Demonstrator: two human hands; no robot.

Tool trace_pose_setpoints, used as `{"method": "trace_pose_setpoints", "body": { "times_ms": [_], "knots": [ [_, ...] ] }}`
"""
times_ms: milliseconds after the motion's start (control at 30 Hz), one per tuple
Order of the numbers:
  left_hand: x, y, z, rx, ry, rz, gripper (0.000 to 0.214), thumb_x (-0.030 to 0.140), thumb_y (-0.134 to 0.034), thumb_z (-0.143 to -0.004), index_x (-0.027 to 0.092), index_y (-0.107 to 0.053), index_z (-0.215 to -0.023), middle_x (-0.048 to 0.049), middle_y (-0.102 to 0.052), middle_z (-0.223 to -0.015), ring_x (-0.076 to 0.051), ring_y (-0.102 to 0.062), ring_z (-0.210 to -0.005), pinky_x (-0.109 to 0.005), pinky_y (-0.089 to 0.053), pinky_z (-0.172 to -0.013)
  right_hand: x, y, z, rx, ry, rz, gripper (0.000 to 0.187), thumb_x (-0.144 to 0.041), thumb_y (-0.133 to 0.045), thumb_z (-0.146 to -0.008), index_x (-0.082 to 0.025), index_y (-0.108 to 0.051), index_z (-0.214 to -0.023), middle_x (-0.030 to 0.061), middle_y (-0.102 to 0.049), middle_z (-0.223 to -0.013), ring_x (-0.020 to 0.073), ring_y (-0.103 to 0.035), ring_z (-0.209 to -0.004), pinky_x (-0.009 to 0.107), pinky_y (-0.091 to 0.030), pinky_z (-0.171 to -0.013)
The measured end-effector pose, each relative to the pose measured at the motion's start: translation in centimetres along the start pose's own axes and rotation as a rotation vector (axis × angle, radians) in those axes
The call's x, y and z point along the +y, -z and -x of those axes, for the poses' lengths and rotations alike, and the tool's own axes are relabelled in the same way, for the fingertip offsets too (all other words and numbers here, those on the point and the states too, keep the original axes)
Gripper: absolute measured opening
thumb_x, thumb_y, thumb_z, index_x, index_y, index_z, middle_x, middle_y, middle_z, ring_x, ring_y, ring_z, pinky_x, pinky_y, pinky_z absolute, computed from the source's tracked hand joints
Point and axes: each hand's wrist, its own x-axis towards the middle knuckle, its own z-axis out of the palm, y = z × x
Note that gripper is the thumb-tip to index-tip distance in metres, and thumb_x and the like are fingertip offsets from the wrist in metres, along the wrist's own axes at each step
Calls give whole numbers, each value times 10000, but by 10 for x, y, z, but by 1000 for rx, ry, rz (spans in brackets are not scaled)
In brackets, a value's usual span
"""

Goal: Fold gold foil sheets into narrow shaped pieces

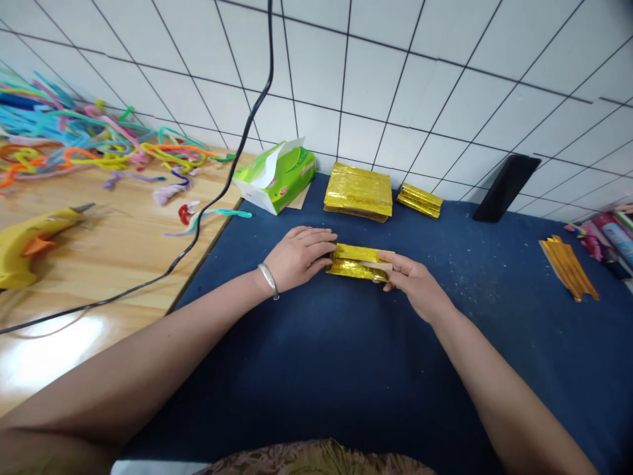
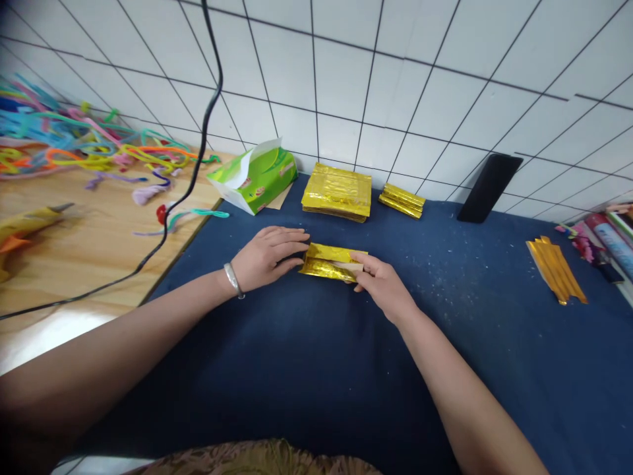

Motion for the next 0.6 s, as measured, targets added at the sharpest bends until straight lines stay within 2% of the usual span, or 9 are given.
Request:
{"method": "trace_pose_setpoints", "body": {
  "times_ms": [67, 200, 367, 467, 533, 600],
  "knots": [
    [10, 2, -1, 31, -8, -8, 328, 313, -460, -882, 186, -539, -1173, -92, -527, -1279, -216, -456, -1203, -401, -324, -983, -1, -5, 2, 4, 3, -80, 430, -241, -514, -811, -255, -505, -1241, 43, -589, -1153, 158, -600, -896, 274, -478, -676],
    [31, 2, -1, 10, -79, -77, 463, 396, -503, -856, 183, -469, -1265, -104, -502, -1306, -246, -437, -1204, -422, -309, -985, -8, -20, 11, -29, 8, -156, 498, -247, -502, -829, -298, -409, -1316, 39, -538, -1246, 179, -578, -1016, 294, -481, -751],
    [43, -2, 2, -10, -146, -216, 346, 292, -470, -886, 215, -510, -1221, -78, -588, -1187, -204, -533, -999, -358, -375, -829, -16, -42, 25, -190, -26, -164, 643, -247, -526, -813, -335, -255, -1389, 51, -413, -1370, 197, -553, -1083, 345, -489, -812],
    [41, -3, 3, -18, -189, -254, 285, 263, -436, -900, 205, -552, -1154, -63, -636, -1059, -175, -554, -874, -321, -390, -739, -12, -49, 30, -245, -10, -64, 720, -236, -543, -797, -309, -182, -1416, 84, -425, -1345, 201, -549, -1085, 369, -480, -846],
    [38, -3, 3, -29, -197, -264, 259, 258, -425, -903, 191, -575, -1102, -56, -651, -974, -168, -560, -832, -303, -401, -707, -8, -49, 30, -260, 29, 47, 723, -231, -537, -796, -296, -175, -1418, 97, -467, -1290, 196, -562, -1047, 359, -495, -813],
    [35, -4, 4, -34, -183, -257, 241, 249, -412, -905, 189, -593, -1051, -50, -652, -933, -165, -567, -830, -290, -420, -703, -5, -46, 27, -198, 92, 201, 721, -220, -529, -795, -300, -171, -1415, 87, -526, -1192, 173, -593, -932, 350, -508, -768]
  ]
}}
